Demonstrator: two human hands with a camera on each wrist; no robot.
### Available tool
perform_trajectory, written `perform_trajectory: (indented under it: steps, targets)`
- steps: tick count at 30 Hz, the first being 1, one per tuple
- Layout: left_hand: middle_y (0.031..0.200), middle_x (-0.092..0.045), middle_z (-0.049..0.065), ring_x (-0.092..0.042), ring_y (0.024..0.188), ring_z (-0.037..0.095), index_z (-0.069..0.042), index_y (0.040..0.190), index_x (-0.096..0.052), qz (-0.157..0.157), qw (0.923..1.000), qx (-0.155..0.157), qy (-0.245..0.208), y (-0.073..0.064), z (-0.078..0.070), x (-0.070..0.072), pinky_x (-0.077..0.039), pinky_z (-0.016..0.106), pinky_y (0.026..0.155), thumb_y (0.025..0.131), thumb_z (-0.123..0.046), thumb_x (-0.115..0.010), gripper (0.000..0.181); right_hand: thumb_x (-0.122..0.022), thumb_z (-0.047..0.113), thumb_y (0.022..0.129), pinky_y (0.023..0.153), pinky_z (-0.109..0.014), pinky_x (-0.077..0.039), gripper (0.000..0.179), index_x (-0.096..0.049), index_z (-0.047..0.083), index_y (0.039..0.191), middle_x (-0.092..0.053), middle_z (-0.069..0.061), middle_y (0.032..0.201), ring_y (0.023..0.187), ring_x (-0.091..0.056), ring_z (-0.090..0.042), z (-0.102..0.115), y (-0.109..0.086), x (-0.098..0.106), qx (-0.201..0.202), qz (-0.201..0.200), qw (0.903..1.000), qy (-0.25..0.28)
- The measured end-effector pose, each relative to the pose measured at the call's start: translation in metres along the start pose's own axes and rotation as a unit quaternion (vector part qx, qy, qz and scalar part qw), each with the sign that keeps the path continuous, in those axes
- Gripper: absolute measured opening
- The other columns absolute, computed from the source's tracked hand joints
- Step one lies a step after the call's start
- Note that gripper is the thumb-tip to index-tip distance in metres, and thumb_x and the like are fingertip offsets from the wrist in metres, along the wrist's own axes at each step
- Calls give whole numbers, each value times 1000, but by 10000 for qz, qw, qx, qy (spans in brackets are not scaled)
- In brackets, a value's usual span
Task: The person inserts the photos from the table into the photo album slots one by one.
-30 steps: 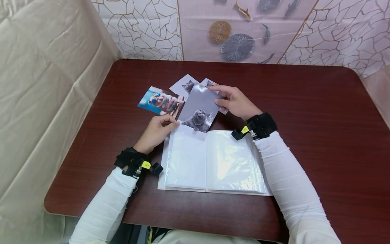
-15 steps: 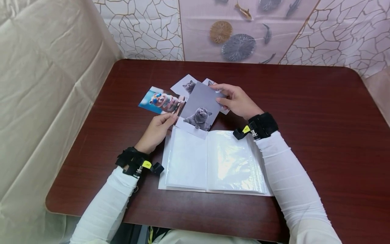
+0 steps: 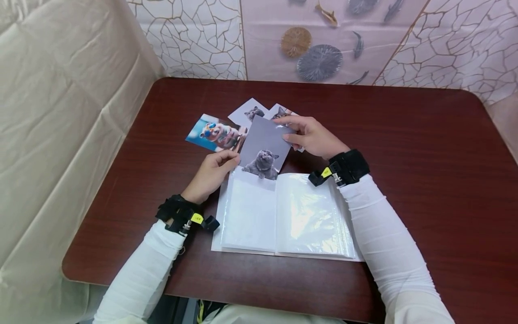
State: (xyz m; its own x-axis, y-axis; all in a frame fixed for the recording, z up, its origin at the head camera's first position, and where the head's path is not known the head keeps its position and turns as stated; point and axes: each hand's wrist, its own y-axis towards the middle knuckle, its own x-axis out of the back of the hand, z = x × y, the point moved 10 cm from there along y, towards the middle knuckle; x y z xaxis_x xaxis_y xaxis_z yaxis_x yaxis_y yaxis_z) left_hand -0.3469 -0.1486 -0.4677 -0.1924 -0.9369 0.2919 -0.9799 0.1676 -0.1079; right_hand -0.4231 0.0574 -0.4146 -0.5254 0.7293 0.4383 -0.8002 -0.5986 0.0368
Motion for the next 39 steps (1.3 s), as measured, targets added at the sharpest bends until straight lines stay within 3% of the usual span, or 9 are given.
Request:
perform_trajectory:
  steps: [4,11,23,32,39]
  targets:
    - [121,-63,12,-52,105,22,-5,127,-66,-3,9999,-117,-2,0,-3,0,-45,29,87,105,-21,-57,28,-57,0,101,65,-34,-49,47,-56,15,145,-56,-1,93,69,-50,-36,3,0,-5,3,120,9999,-69]
    - [104,-60,9,-54,94,22,-6,128,-63,-5,9998,-183,73,-2,-4,-1,-45,25,77,103,-19,-60,28,-54,2,103,68,-34,-49,46,-55,16,146,-45,-5,76,71,-51,-36,3,-2,-14,13,359,9993,-115]
    - [102,-61,9,-55,88,22,-6,129,-62,24,9998,-197,-16,-2,-3,-2,-43,27,70,103,-18,-60,28,-54,0,102,71,-40,-52,45,-54,12,146,-50,-10,78,74,-54,-45,5,-3,-26,24,758,9968,-253]
    - [107,-64,10,-61,91,17,-5,133,-60,78,9998,-193,-19,-2,-3,-3,-49,24,77,103,-18,-61,33,-53,1,103,70,-39,-52,44,-52,9,147,-50,-12,80,72,-54,-39,9,-7,-37,166,1201,9922,-291]
    - [107,-64,11,-60,89,15,-3,132,-60,56,9996,-260,0,-1,-5,-3,-48,24,75,102,-17,-61,33,-53,4,104,72,-34,-51,45,-51,9,148,-56,-18,90,74,-57,-34,10,-9,-43,54,1502,9881,-339]
